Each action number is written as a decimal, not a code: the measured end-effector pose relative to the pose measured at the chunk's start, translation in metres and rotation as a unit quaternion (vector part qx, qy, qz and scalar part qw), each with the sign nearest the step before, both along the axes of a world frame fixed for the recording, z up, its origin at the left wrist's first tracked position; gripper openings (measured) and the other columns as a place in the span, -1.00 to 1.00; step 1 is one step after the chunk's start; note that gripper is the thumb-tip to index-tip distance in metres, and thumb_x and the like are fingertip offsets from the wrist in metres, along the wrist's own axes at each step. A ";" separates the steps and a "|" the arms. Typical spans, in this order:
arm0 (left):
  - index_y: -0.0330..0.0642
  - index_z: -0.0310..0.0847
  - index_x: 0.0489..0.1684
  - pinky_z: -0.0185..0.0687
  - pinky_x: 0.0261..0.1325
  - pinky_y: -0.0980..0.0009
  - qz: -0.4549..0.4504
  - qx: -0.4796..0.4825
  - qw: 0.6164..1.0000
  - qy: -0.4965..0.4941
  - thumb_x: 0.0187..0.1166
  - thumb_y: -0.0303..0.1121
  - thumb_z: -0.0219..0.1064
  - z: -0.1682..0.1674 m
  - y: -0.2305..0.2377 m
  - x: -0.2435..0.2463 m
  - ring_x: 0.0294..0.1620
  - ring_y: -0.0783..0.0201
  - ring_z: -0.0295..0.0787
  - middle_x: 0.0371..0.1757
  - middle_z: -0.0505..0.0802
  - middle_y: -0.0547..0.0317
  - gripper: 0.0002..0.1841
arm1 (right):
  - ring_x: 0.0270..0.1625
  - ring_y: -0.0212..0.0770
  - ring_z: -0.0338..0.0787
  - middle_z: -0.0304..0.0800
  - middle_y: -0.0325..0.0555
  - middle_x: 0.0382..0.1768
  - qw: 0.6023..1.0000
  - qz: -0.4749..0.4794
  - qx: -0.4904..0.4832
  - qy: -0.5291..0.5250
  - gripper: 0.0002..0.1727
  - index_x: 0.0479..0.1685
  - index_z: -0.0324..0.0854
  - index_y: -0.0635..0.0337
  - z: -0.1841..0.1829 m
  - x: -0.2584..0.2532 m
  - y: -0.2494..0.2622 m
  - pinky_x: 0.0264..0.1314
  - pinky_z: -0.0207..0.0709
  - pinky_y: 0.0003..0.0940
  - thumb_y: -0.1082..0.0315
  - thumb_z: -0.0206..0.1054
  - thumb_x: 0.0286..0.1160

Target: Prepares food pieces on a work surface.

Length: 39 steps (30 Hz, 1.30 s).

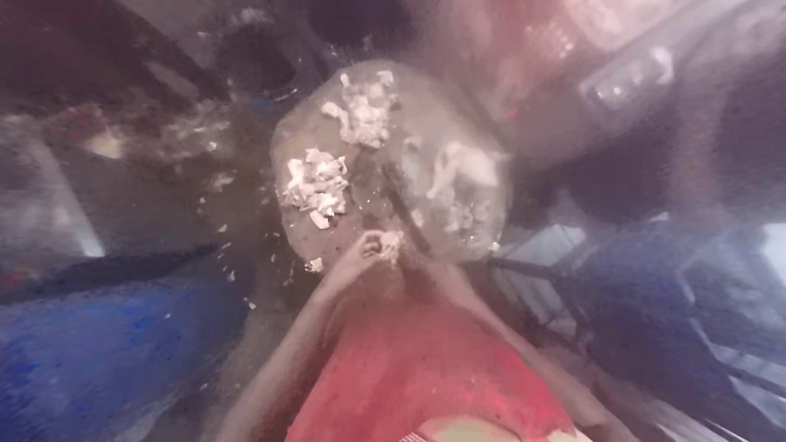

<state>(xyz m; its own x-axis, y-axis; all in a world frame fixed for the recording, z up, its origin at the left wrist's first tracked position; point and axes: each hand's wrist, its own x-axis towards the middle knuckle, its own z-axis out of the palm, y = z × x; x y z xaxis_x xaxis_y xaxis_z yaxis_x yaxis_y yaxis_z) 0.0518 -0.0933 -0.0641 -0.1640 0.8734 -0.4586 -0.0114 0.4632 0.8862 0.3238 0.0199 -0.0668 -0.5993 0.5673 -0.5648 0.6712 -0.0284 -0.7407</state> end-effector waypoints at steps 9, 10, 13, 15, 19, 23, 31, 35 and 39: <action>-0.03 0.64 0.43 0.65 0.30 -0.23 -0.122 -0.086 0.906 0.397 0.63 -0.01 0.32 -0.023 0.083 -0.015 0.24 -0.19 0.78 0.21 0.82 -0.19 -0.52 | -0.13 -0.17 0.81 0.81 0.00 -0.15 0.997 -0.044 0.017 -0.059 -0.38 0.33 0.59 0.24 0.008 0.042 0.026 0.07 0.71 -0.08 -0.17 0.17 0.70; -0.10 0.59 0.45 0.62 0.34 -0.26 -0.060 -0.080 0.928 0.359 0.60 -0.08 0.38 -0.020 0.099 -0.036 0.27 -0.23 0.74 0.26 0.77 -0.26 -0.51 | -0.03 -0.19 0.83 0.83 0.01 -0.02 0.999 -0.033 -0.023 -0.037 -0.39 0.44 0.56 0.22 0.006 0.044 0.024 0.17 0.71 -0.12 -0.12 0.18 0.72; -0.05 0.24 0.73 0.61 0.37 -0.24 0.022 -0.036 0.942 0.333 0.57 -0.06 0.47 0.000 0.151 -0.087 0.37 -0.20 0.69 0.47 0.65 -0.27 -0.25 | 0.39 -0.06 0.74 0.73 0.09 0.37 0.993 0.075 -0.089 -0.029 -0.35 0.68 0.41 0.08 0.000 0.048 0.020 0.55 0.51 0.01 -0.13 0.11 0.78; -0.07 0.24 0.76 0.56 0.42 -0.29 0.019 -0.014 0.917 0.399 0.60 -0.03 0.41 0.006 0.188 -0.095 0.43 -0.22 0.65 0.51 0.63 -0.25 -0.25 | 0.38 -0.04 0.76 0.75 0.04 0.34 0.990 0.123 -0.036 -0.052 -0.38 0.64 0.44 0.00 -0.006 0.049 0.019 0.52 0.55 0.08 -0.16 0.05 0.79; 0.02 0.68 0.37 0.62 0.37 -0.22 -0.204 -0.036 0.907 0.366 0.74 -0.03 0.26 0.002 0.252 -0.049 0.26 -0.04 0.80 0.25 0.84 -0.03 -0.61 | 0.15 0.24 0.84 0.84 0.15 0.09 0.969 0.206 0.057 -0.125 -0.51 0.51 0.54 -0.05 -0.004 0.040 0.035 0.23 0.61 0.35 -0.06 0.12 0.77; -0.21 0.73 0.14 0.64 0.21 -0.30 -0.306 -0.101 0.838 0.441 0.55 0.01 0.38 -0.013 0.274 0.032 0.22 -0.23 0.76 0.14 0.82 -0.22 -0.54 | 0.11 0.26 0.85 0.86 0.13 0.08 0.968 0.206 0.073 -0.124 -0.54 0.53 0.54 -0.15 0.005 0.029 0.054 0.18 0.63 0.39 0.01 0.22 0.71; -0.09 0.63 0.24 0.67 -0.18 0.48 -0.185 -0.061 0.981 -0.002 0.76 -0.23 0.18 0.046 0.196 -0.007 -0.28 0.44 0.71 -0.19 0.79 0.25 -0.74 | 0.26 0.13 0.81 0.83 0.08 0.18 0.984 0.172 0.013 -0.047 -0.43 0.48 0.59 0.01 -0.013 0.042 0.054 0.37 0.59 0.28 -0.15 0.19 0.71; -0.08 0.68 0.07 0.55 -0.50 0.51 -0.117 -0.079 0.918 -0.371 0.73 0.04 0.12 0.025 0.111 -0.039 -0.55 0.41 0.59 -0.40 0.73 0.29 -0.60 | -0.08 -0.11 0.79 0.79 0.03 -0.15 0.994 -0.023 -0.103 -0.022 -0.41 0.24 0.63 0.25 -0.025 0.041 0.054 0.14 0.67 -0.03 -0.14 0.12 0.75; -0.15 0.60 0.16 0.53 -0.53 0.52 0.091 -0.179 0.969 -0.147 0.90 -0.08 -0.04 -0.027 0.056 -0.020 -0.58 0.43 0.54 -0.38 0.72 0.26 -0.62 | 0.06 -0.08 0.83 0.80 0.08 0.06 0.997 -0.078 0.008 -0.015 -0.34 0.64 0.39 0.15 -0.008 0.017 0.047 0.25 0.69 0.01 -0.15 -0.05 0.82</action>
<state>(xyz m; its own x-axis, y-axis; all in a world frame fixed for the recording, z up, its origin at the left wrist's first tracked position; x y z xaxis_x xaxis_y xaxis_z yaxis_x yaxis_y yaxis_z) 0.0318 -0.0369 -0.0915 -0.1165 0.6194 -0.7763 -0.3484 0.7065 0.6160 0.3410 0.0671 -0.0743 -0.4861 0.6617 -0.5708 0.6808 -0.1228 -0.7221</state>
